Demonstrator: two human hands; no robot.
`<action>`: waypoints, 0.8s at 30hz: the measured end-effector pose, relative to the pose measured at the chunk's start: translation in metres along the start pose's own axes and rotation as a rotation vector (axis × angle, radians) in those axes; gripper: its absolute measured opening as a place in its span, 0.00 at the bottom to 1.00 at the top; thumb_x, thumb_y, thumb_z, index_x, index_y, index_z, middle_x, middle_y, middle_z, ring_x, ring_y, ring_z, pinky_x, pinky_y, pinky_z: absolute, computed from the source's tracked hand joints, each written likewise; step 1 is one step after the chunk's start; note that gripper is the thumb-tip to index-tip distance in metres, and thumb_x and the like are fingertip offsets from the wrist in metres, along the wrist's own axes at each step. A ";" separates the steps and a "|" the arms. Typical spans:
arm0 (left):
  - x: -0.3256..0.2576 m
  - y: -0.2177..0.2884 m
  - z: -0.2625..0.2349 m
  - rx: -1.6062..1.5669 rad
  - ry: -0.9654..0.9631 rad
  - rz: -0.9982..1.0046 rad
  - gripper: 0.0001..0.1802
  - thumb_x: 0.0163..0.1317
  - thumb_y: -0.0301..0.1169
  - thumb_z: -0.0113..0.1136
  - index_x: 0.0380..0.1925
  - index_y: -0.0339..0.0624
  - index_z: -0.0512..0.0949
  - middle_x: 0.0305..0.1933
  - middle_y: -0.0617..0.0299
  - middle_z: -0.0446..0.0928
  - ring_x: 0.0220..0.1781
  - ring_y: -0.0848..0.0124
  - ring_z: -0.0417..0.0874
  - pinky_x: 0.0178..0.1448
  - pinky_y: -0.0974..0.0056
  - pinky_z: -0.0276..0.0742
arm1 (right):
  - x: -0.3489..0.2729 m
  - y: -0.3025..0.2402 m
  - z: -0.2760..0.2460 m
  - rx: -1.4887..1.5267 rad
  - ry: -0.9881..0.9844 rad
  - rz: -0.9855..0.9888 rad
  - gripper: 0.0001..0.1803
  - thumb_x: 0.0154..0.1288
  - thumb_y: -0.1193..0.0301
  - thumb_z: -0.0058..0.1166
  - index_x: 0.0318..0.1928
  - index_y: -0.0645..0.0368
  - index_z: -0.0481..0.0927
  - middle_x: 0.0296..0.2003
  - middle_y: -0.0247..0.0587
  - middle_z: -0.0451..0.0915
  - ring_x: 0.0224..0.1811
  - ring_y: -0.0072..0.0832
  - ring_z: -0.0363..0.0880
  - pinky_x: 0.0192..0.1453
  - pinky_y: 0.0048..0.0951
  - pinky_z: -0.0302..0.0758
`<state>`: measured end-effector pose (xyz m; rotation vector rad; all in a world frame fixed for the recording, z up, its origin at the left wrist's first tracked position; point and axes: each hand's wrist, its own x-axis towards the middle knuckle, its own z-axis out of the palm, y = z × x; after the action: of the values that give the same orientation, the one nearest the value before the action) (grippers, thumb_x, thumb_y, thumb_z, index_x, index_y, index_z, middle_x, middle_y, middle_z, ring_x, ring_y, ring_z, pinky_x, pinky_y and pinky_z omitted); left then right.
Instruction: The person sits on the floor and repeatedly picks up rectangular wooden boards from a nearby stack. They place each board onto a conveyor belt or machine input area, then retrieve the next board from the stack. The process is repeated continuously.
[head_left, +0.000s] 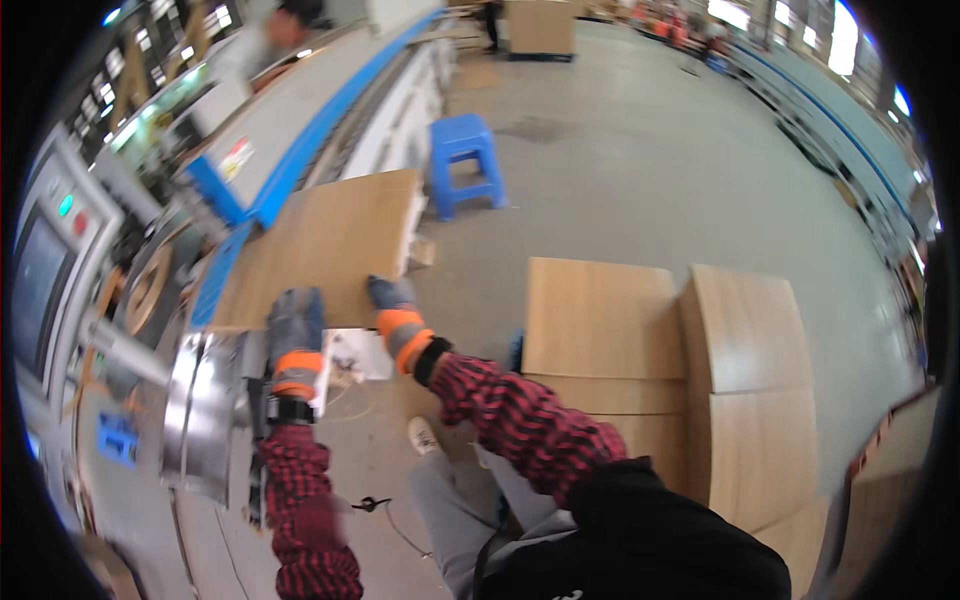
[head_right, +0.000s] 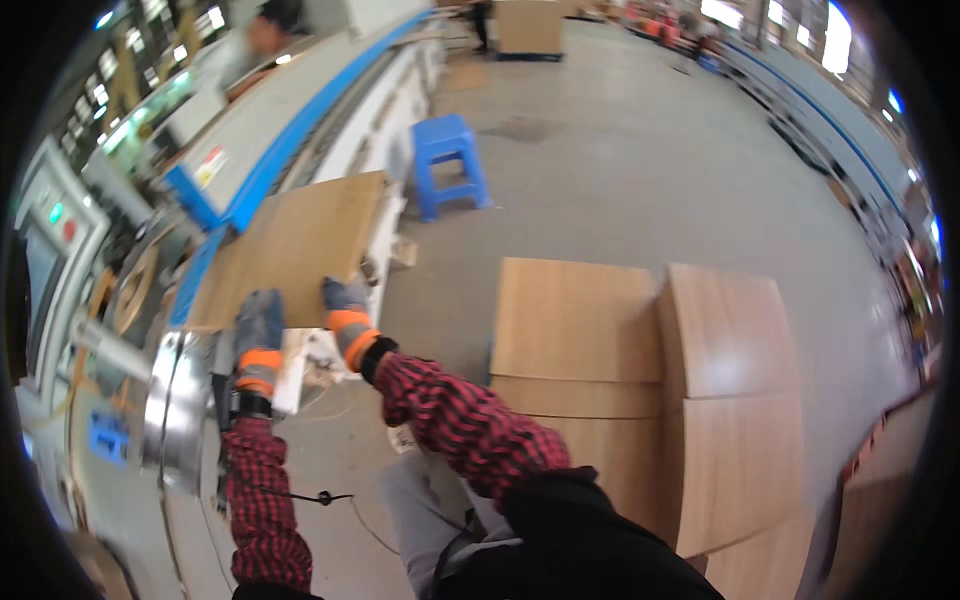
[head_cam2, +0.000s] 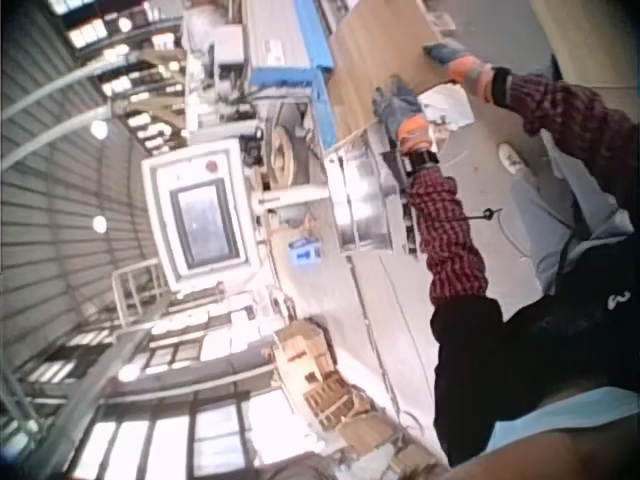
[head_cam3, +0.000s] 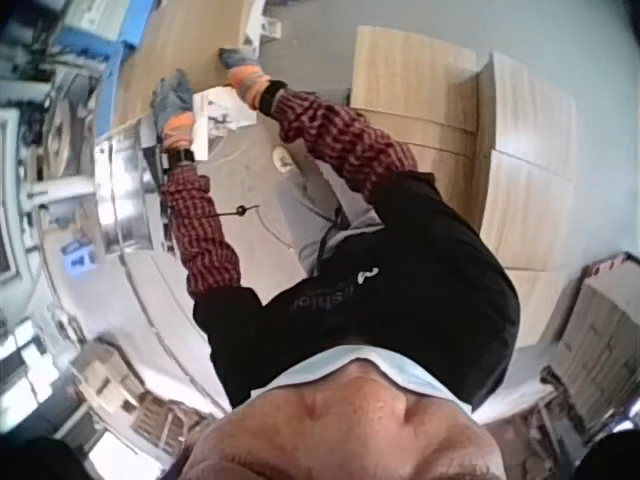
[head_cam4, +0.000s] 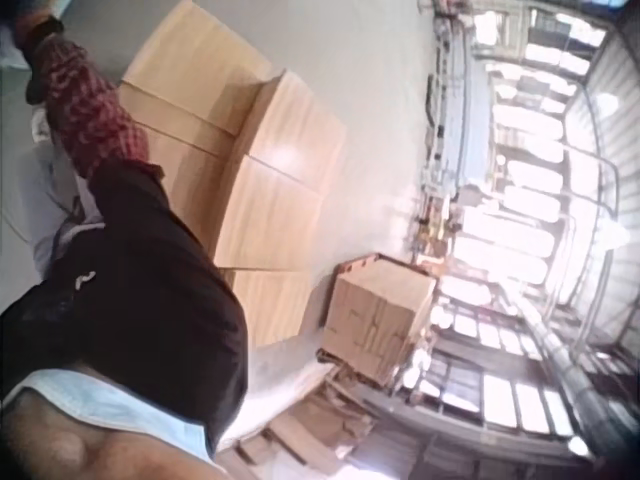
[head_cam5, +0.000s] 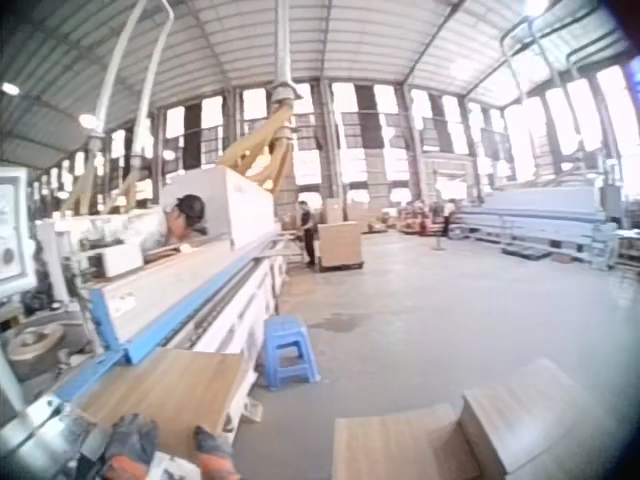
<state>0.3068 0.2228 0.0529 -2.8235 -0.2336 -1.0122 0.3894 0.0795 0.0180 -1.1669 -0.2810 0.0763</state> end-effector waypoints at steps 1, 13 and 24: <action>0.012 -0.002 0.014 -0.028 -0.055 -0.073 0.17 0.58 0.43 0.40 0.36 0.45 0.72 0.39 0.49 0.71 0.43 0.51 0.69 0.46 0.51 0.63 | 0.012 -0.005 -0.008 0.276 -0.076 0.138 0.14 0.57 0.58 0.46 0.34 0.56 0.72 0.26 0.32 0.71 0.30 0.24 0.70 0.34 0.25 0.68; -0.116 0.318 0.096 -0.609 0.246 0.196 0.22 0.61 0.34 0.32 0.53 0.35 0.56 0.58 0.53 0.56 0.60 0.62 0.56 0.62 0.61 0.52 | -0.223 -0.110 -0.455 -0.296 0.962 -0.045 0.07 0.58 0.69 0.47 0.35 0.58 0.69 0.22 0.30 0.67 0.21 0.16 0.64 0.23 0.18 0.64; -0.266 0.677 0.013 -1.188 -1.557 -0.488 0.31 0.46 0.53 0.57 0.36 0.33 0.74 0.33 0.54 0.77 0.36 0.66 0.77 0.40 0.66 0.69 | -0.372 -0.179 -0.511 -0.003 1.375 -0.023 0.08 0.52 0.68 0.52 0.27 0.54 0.66 0.17 0.31 0.67 0.14 0.22 0.63 0.15 0.22 0.62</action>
<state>0.2407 -0.4644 -0.1760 -3.7927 -0.5632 1.9617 0.1472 -0.5246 -0.0695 -0.9869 0.9177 -0.7283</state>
